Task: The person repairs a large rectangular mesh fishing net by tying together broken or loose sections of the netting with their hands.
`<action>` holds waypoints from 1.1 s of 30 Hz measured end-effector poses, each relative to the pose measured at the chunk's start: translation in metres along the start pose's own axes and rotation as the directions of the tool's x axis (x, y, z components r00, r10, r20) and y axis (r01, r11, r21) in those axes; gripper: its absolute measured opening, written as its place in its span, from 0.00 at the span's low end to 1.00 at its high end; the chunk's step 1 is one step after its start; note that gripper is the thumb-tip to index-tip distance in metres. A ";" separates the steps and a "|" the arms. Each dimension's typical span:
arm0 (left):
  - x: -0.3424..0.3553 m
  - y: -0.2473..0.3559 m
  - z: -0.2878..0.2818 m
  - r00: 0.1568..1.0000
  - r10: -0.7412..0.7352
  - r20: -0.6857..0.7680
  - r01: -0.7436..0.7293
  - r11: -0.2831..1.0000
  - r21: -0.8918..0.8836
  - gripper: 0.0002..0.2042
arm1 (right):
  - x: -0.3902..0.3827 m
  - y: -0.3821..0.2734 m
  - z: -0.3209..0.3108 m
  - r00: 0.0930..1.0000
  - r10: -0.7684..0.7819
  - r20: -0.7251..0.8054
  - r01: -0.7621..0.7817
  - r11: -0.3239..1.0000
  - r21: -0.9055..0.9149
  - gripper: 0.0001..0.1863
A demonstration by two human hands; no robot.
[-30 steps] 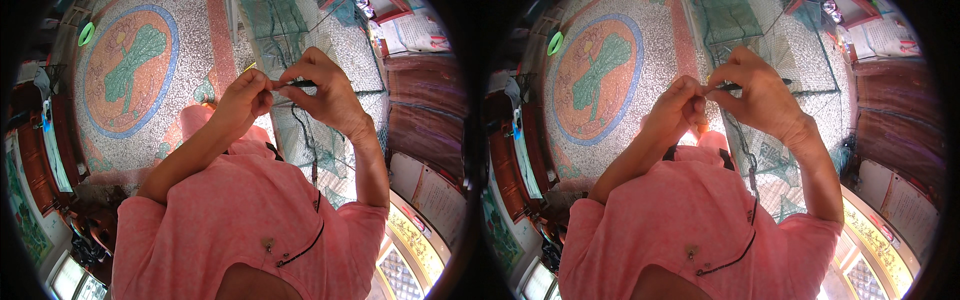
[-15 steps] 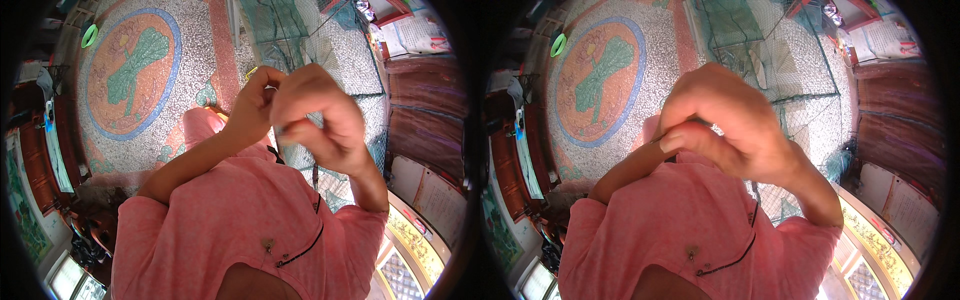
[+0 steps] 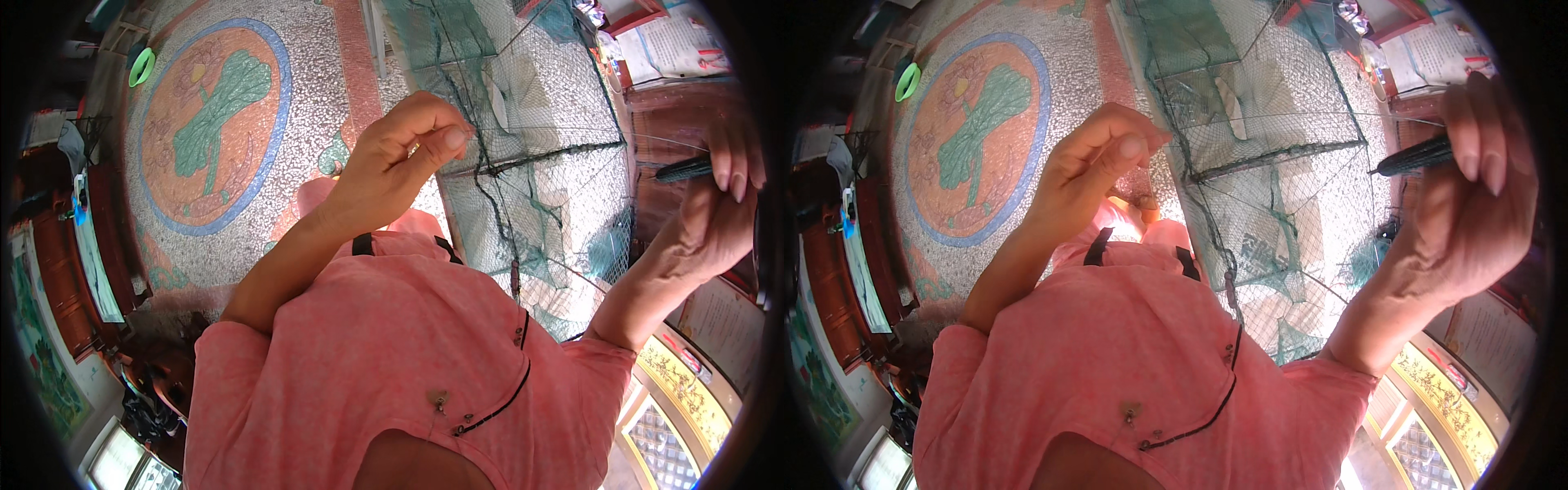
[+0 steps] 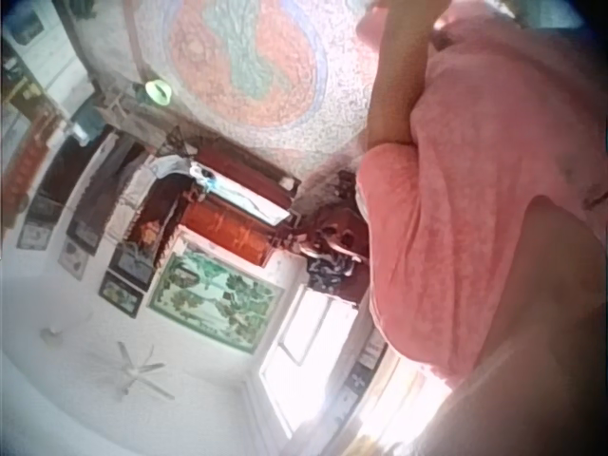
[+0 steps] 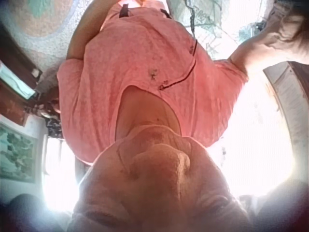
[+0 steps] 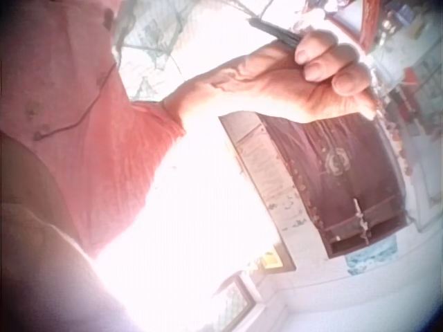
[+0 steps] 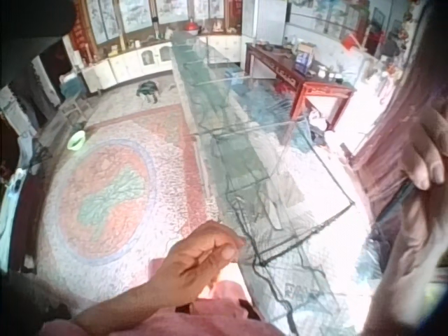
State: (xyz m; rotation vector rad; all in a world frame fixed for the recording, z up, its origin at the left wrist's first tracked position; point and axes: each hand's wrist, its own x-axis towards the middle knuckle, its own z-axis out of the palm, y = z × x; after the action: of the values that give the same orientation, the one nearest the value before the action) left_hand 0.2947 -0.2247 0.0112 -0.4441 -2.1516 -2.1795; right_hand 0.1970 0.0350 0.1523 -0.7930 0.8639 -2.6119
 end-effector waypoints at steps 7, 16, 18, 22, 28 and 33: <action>0.009 -0.008 0.006 0.962 -0.232 -0.147 0.139 0.874 -0.466 0.10 | -0.007 0.048 -0.002 0.977 -0.018 0.210 0.201 0.379 -0.903 0.06; 0.004 -0.019 0.011 0.940 -0.331 -0.078 0.197 0.717 -0.669 0.09 | -0.013 0.094 -0.037 0.902 0.424 0.085 0.119 -0.055 -0.991 0.06; 0.004 -0.019 0.013 0.933 -0.348 -0.087 0.213 0.731 -0.648 0.10 | -0.013 0.099 -0.042 0.896 0.439 0.073 0.101 -0.040 -0.994 0.06; 0.002 -0.019 0.016 0.919 -0.379 -0.105 0.244 0.760 -0.603 0.12 | -0.015 0.102 -0.046 0.893 0.448 0.043 0.063 -0.029 -0.998 0.06; -0.001 -0.019 0.019 0.909 -0.393 -0.141 0.282 0.827 -0.486 0.13 | -0.015 0.108 -0.047 0.884 0.457 0.097 0.112 -0.005 -0.994 0.06; -0.002 -0.022 0.017 0.912 -0.375 -0.166 0.269 0.853 -0.448 0.12 | -0.018 0.113 -0.047 0.903 0.422 0.080 0.036 0.110 -0.993 0.07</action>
State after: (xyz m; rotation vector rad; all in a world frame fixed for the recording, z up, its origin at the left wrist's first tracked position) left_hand 0.2948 -0.2079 -0.0107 0.2037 -1.7255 -2.7138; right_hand 0.1940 -0.0248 0.0438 -1.2104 2.4297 -1.1640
